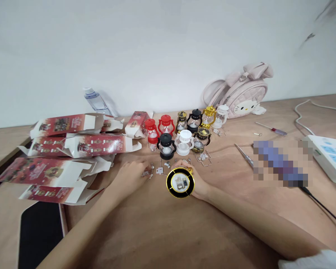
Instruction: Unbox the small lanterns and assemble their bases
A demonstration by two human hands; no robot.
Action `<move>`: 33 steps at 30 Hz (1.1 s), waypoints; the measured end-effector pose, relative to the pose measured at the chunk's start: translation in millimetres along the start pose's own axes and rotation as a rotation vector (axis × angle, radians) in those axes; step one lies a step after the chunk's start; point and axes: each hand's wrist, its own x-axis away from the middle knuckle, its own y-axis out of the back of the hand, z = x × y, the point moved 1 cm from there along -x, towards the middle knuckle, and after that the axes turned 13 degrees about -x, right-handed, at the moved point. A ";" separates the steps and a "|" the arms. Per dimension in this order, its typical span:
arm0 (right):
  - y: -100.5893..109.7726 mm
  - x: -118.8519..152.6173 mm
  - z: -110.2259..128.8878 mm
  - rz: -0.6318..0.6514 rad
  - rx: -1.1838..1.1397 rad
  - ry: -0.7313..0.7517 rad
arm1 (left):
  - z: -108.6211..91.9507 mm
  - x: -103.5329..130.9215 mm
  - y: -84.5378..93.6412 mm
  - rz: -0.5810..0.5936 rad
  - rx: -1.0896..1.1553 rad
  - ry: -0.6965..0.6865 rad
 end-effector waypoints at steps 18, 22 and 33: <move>-0.6 0.5 -0.2 0.006 -0.002 0.003 | -0.8 -6.4 -14.4 -0.100 -0.063 -0.026; 0.7 -0.2 -0.7 0.007 -0.018 0.001 | -2.6 -11.5 -23.4 -0.132 -0.109 -0.075; 2.6 -1.9 -3.5 0.037 -0.028 0.032 | -2.3 -9.1 -17.9 -0.110 -0.177 -0.036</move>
